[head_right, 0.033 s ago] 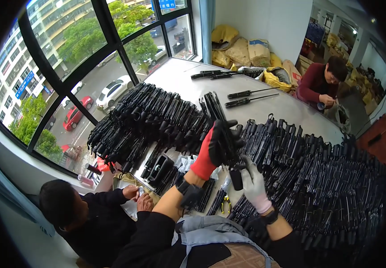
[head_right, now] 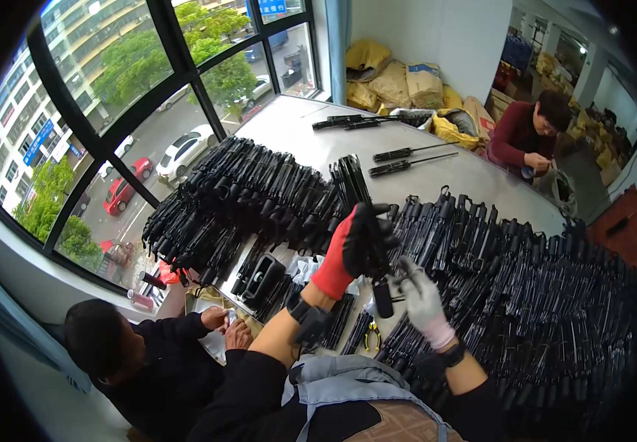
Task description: The person picks up an umbrella frame, opens and closes it to test it, and uses pliers to cut a wire. They then wrap a rubber band around the folded frame and place it back on the table before repeating the process.
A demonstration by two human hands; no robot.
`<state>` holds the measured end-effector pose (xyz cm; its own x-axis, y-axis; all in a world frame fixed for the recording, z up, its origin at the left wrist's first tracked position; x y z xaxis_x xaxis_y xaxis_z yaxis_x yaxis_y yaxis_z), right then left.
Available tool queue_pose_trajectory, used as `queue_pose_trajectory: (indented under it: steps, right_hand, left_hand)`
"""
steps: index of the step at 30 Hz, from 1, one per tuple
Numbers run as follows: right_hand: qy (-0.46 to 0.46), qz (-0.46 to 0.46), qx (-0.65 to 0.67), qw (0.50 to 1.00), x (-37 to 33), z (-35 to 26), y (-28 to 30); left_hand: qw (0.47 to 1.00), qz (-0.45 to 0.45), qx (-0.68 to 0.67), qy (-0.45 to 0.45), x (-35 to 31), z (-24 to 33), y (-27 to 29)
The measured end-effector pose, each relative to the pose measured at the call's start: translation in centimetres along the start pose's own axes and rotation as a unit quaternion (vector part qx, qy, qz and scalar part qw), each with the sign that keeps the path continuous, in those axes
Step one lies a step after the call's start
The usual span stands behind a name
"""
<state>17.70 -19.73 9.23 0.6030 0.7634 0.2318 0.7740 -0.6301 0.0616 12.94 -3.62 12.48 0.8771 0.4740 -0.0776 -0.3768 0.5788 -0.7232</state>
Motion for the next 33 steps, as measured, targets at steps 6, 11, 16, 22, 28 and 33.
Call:
queue_pose_trajectory:
  steps: [6,11,16,22,28,33]
  right_hand:
    - [-0.162,-0.013,0.135,0.977,2.1,-0.5,6.0]
    - [-0.223,-0.101,-0.014,0.969,6.1,-5.9,5.3]
    - [0.06,-0.266,-0.537,0.798,8.7,-11.5,-0.8]
    - [-0.15,-0.31,-0.292,0.892,9.1,-3.6,-1.7]
    - [-0.206,-0.06,-0.208,0.954,7.0,8.9,5.1]
    - [-0.079,0.166,-0.663,0.725,9.8,11.6,15.8]
  left_hand:
    - [0.991,-0.066,0.106,0.039,-1.9,-3.4,3.9]
    - [0.96,-0.061,0.265,0.073,-3.6,-3.0,3.8]
    - [0.91,-0.072,0.407,0.039,-3.5,-4.5,5.1]
    - [0.871,-0.09,0.481,-0.051,-3.8,-3.4,6.9]
    - [0.957,0.043,0.271,0.098,-1.9,-3.2,14.6]
    - [0.83,0.184,0.526,-0.032,-1.6,4.6,24.8]
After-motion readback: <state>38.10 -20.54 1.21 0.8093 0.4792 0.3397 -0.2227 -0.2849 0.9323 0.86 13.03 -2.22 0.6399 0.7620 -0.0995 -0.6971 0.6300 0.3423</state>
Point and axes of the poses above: each hand's wrist, its own x-axis towards the middle knuckle, its own y-axis out of the back of the hand, z = x × y, the point moved 6 cm from there along x, towards the middle knuckle, and after that the axes turned 13 degrees about x, right-handed, at the moved point
